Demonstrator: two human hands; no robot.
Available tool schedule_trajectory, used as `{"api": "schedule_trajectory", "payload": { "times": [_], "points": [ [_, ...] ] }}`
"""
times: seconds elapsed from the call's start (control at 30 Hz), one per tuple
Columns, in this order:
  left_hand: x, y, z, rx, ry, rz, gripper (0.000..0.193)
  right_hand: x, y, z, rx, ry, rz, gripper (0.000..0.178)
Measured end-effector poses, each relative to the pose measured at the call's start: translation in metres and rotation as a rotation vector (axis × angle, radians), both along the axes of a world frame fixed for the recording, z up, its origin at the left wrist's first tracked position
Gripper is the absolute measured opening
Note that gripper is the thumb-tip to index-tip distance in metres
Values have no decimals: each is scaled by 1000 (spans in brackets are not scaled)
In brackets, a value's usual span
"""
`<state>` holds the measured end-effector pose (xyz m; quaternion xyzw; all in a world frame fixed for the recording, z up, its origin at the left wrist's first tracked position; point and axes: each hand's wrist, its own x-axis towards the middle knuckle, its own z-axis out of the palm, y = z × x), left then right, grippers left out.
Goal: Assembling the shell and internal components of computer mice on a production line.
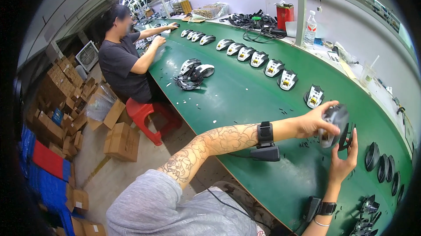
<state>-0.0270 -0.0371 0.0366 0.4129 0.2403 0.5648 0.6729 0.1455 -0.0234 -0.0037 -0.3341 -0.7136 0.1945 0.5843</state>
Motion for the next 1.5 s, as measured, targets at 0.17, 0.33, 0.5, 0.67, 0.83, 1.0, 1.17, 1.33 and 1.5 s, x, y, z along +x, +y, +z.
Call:
{"api": "schedule_trajectory", "payload": {
  "times": [0.17, 0.33, 0.5, 0.67, 0.83, 1.0, 1.17, 1.33, 1.5],
  "points": [
    [-7, 20, -22, -207, -479, -158, 42, 30, 14, -8, 97, -208, -254, 46],
    [-43, 4, -37, -338, -323, 132, 35, 10, 13, 0, 82, -179, -251, 44],
    [-48, 2, -54, -287, -52, 139, 30, 15, 17, -6, 38, -82, -209, 39],
    [-34, -9, -45, -308, -5, 189, 34, 19, 17, -8, -1, -55, -238, 29],
    [-33, -14, -44, -263, 42, 287, 44, 12, 8, 0, -8, -23, -223, 40],
    [-31, -16, -45, -237, 78, 335, 41, 1, -1, -3, -123, 42, -56, 58],
    [-31, -16, -52, -254, -33, 254, 34, -23, -26, 1, -91, -99, 121, 48],
    [-15, -21, -58, -216, 9, 291, 35, -31, -30, -3, -62, -112, -8, 49],
    [4, -34, -45, -143, 54, 327, 36, -32, -32, 0, -152, -68, -25, 50]
  ]
}}
